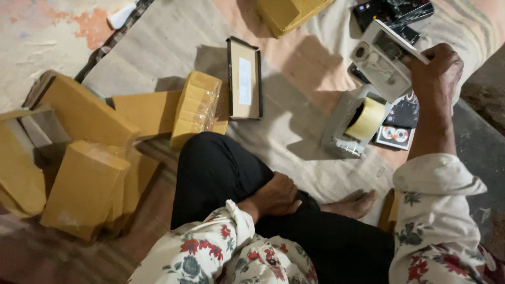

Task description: The person sits on the floor and packs smartwatches into cardboard boxes. They place the watch, strap, and charger into a white tray, close the product box, insert it into a larger shipping box, and seal the box with tape.

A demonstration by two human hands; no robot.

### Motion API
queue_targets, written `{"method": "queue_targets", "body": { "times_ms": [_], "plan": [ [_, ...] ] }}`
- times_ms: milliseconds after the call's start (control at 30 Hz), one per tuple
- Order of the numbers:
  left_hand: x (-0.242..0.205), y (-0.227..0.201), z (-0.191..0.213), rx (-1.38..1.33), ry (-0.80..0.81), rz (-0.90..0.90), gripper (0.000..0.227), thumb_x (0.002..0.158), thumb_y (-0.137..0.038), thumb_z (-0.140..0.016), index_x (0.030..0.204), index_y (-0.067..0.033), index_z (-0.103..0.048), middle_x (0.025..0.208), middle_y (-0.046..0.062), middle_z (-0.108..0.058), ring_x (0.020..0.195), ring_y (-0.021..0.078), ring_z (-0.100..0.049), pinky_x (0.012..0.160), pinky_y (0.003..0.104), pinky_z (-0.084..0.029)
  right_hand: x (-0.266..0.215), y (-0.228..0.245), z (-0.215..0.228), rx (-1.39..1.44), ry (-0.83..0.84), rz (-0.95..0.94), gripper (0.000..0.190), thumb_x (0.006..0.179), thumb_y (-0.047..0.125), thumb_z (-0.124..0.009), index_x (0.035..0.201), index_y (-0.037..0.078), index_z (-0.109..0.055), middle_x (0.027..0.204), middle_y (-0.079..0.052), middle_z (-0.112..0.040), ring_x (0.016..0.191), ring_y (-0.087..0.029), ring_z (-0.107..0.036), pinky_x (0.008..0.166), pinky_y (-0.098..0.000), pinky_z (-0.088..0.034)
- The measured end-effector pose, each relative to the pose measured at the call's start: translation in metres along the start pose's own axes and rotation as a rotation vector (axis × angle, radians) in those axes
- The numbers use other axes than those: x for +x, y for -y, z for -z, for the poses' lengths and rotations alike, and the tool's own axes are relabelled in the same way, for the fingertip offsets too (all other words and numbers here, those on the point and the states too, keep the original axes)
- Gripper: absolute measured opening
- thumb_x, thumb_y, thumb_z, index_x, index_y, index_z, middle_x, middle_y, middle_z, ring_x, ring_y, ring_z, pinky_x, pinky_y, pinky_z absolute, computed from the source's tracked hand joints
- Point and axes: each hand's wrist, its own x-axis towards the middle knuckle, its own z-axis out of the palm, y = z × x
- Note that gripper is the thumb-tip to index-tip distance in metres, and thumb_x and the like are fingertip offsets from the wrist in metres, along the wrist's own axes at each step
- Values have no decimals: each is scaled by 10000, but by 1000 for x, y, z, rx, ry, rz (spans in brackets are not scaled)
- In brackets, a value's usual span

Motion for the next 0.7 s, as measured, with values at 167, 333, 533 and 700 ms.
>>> {"method": "queue_targets", "body": {
  "times_ms": [167, 333, 533, 700],
  "plan": [
    [3, 0, -3, 62, -85, 11, 584, 899, -590, -527, 842, -32, -689, 812, 174, -652, 816, 345, -619, 831, 508, -471, -53, 76, -27, 433, 57, -278, 274, 880, 216, -884, 919, -7, -730, 837, -71, -670, 687, -182, -586, 587, -369, -452],
    [2, -1, -1, -5, 56, 22, 596, 941, -586, -528, 832, -24, -697, 795, 181, -652, 827, 351, -625, 838, 518, -477, -137, 157, -104, 950, -36, -582, 254, 881, 177, -787, 992, -11, -658, 852, -29, -660, 742, -152, -628, 663, -366, -567],
    [3, -5, -9, -33, 47, 11, 611, 951, -589, -512, 856, -21, -714, 796, 180, -668, 814, 363, -636, 791, 544, -480, -187, 187, -135, 1441, -27, -723, 181, 977, 170, -732, 950, 34, -616, 782, -36, -614, 641, -143, -604, 561, -322, -556],
    [7, 0, -10, -95, 206, 4, 618, 975, -580, -503, 886, -11, -727, 792, 187, -673, 776, 374, -640, 744, 567, -480, -191, 191, -140, 1655, -109, -675, 182, 984, 199, -712, 1015, 68, -590, 818, -26, -655, 665, -132, -643, 565, -303, -554]
  ]
}}
